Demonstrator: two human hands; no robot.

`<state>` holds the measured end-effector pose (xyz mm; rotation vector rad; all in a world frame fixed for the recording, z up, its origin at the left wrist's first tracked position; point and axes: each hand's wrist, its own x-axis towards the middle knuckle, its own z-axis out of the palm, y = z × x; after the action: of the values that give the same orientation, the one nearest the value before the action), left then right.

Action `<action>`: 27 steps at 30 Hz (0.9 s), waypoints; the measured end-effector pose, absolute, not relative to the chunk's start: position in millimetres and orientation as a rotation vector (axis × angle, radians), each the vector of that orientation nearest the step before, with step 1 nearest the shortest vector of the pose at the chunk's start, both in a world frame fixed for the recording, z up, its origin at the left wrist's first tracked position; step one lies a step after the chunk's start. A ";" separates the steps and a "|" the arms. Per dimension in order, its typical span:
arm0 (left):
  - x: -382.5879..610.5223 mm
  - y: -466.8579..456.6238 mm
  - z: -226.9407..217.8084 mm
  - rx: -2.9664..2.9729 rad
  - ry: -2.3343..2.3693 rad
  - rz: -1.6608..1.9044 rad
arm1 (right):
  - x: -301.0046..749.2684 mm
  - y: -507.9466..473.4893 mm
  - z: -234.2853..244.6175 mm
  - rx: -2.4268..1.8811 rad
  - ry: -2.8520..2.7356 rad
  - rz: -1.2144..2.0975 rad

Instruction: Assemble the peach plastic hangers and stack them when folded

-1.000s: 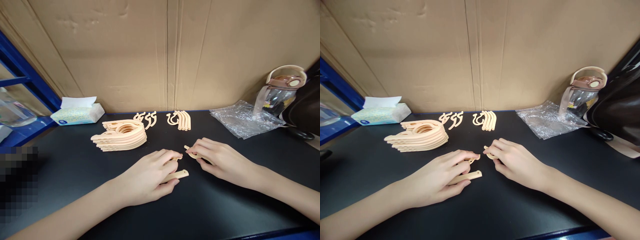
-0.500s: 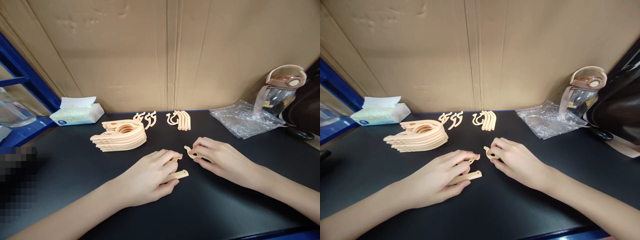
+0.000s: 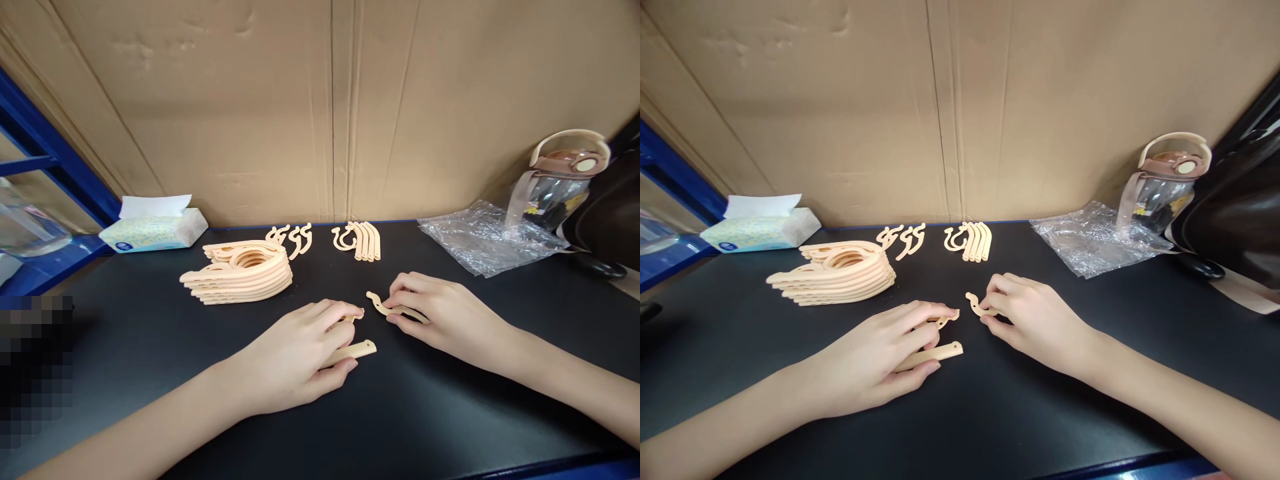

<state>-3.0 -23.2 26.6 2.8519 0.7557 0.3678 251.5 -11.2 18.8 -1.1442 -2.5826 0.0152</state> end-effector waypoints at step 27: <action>-1.0 -23.4 25.1 2.758 0.899 0.469 | 247.2 -19.3 27.1 -1.243 -2.500 0.310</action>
<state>-1.0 -23.4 25.1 2.7585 0.8994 0.4687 247.2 -19.3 27.1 -1.2433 -2.4995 0.3103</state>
